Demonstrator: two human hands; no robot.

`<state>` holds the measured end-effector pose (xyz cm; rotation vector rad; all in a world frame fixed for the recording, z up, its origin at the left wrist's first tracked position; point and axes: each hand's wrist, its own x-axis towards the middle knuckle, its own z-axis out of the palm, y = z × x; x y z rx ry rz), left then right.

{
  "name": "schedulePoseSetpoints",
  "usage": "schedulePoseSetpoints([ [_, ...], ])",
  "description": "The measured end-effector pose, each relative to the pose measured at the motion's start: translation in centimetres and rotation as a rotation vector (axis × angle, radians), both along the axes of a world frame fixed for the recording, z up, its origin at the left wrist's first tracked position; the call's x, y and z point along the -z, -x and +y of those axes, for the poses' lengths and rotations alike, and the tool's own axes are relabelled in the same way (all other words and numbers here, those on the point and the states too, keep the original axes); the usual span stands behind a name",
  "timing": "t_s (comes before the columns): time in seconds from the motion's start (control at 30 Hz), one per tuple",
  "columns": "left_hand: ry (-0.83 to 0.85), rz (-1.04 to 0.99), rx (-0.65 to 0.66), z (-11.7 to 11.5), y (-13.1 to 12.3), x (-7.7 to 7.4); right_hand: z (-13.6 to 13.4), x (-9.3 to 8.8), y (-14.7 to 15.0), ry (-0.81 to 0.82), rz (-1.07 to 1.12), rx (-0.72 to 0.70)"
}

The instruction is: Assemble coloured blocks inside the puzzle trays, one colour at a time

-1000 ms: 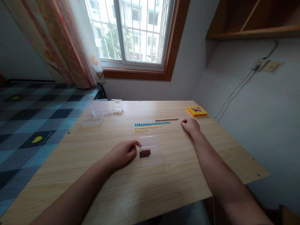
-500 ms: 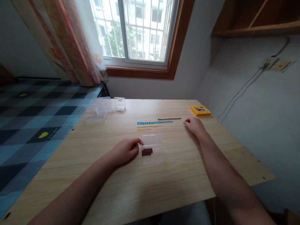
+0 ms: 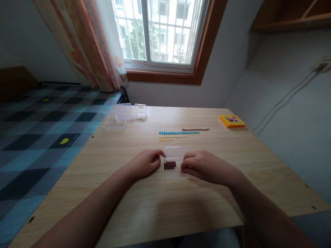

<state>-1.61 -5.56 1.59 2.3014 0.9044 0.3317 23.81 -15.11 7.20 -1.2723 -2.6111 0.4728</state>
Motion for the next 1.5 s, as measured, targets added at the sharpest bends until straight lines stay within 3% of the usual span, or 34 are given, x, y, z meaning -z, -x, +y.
schedulePoseSetpoints([
  [0.1, -0.012, 0.004, 0.001, 0.1, 0.0, 0.3, 0.2, 1.5, 1.8, 0.038, -0.139, -0.031],
  [0.23, -0.024, 0.007, -0.003, 0.1, 0.0, 0.3, 1.0, 2.4, 1.9, 0.065, -0.183, 0.014],
  [0.67, -0.019, 0.023, -0.013, -0.1, -0.1, -0.2, 0.9, 1.7, 0.6, 0.014, -0.13, 0.024],
  [1.23, -0.021, 0.024, -0.01, -0.1, -0.1, -0.1, 1.0, 2.9, 1.2, -0.029, -0.235, 0.008],
  [1.5, -0.015, 0.037, -0.01, -0.2, -0.2, -0.2, 0.7, 1.9, 1.0, -0.05, -0.196, 0.063],
])
